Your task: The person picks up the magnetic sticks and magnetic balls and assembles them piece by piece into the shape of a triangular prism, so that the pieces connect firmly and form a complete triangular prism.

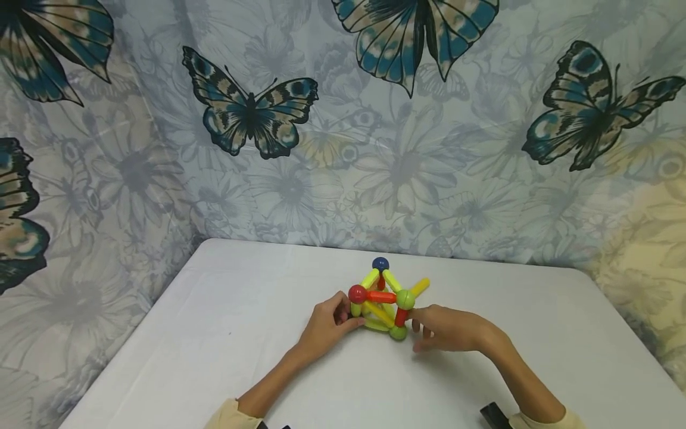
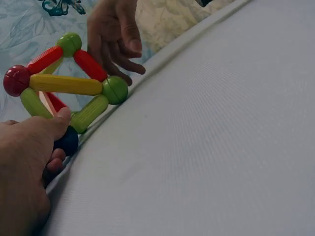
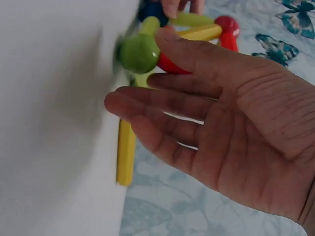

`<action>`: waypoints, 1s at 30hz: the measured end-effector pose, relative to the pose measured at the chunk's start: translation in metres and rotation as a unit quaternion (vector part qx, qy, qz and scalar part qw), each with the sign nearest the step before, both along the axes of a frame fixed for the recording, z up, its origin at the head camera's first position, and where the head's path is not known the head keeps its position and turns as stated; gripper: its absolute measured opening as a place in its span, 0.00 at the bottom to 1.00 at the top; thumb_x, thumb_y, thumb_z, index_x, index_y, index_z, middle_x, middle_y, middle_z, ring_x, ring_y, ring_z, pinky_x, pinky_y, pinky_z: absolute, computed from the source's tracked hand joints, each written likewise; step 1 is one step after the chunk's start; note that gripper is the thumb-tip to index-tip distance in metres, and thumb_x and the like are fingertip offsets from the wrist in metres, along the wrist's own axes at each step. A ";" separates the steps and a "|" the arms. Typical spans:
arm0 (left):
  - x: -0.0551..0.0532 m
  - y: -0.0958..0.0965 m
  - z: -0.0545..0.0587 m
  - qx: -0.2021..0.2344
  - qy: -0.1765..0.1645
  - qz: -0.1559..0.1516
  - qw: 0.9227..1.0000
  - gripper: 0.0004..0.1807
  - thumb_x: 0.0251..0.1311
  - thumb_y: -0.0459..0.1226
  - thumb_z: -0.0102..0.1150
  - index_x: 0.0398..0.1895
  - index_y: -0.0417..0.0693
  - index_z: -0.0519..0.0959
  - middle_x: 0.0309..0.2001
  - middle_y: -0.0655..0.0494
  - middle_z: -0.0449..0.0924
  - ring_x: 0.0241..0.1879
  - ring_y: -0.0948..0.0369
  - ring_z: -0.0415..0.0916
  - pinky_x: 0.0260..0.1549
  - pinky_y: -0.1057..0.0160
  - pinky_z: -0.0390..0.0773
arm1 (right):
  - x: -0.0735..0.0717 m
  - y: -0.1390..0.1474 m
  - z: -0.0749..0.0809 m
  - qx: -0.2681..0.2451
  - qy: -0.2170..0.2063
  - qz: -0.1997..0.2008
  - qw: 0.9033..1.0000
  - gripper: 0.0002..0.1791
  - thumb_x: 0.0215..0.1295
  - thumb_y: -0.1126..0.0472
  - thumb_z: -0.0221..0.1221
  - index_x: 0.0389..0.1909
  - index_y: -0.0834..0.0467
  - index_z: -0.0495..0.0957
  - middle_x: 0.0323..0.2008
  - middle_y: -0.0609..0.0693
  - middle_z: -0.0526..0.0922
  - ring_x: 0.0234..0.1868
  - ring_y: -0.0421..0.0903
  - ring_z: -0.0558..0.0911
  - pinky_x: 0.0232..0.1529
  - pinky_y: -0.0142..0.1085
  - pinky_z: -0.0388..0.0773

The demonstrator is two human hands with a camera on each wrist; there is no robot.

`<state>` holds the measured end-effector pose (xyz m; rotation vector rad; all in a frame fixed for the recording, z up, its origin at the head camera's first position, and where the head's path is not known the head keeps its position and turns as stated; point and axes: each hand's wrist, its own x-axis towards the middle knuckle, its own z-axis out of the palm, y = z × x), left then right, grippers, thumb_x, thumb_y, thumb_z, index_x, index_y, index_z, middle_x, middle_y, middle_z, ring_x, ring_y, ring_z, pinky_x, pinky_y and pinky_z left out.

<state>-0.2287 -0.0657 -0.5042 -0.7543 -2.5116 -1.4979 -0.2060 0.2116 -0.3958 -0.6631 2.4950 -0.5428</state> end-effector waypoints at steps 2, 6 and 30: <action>0.000 0.000 0.000 0.005 -0.004 -0.011 1.000 0.22 0.57 0.45 0.78 0.44 0.49 0.75 0.35 0.56 0.79 0.35 0.64 0.76 0.36 0.72 0.78 | 0.005 -0.004 0.000 0.001 -0.016 0.010 1.000 0.27 0.63 0.57 0.73 0.61 0.60 0.77 0.46 0.47 0.86 0.40 0.40 0.82 0.44 0.37 0.84; 0.000 0.000 0.001 -0.017 -0.007 -0.070 0.997 0.36 0.52 0.47 0.82 0.59 0.51 0.71 0.50 0.57 0.81 0.48 0.63 0.78 0.51 0.68 0.80 | 0.015 -0.016 0.000 -0.020 -0.047 0.061 0.997 0.36 0.65 0.55 0.71 0.72 0.50 0.70 0.46 0.43 0.82 0.39 0.34 0.80 0.44 0.32 0.80; 0.003 0.000 -0.003 -0.030 0.027 -0.006 0.999 0.15 0.54 0.30 0.64 0.43 0.50 0.74 0.36 0.60 0.77 0.31 0.66 0.71 0.32 0.72 0.73 | -0.028 0.043 -0.036 0.062 0.265 -0.008 0.962 0.34 0.68 0.78 0.57 0.73 0.57 0.69 0.72 0.61 0.74 0.68 0.69 0.75 0.61 0.69 0.75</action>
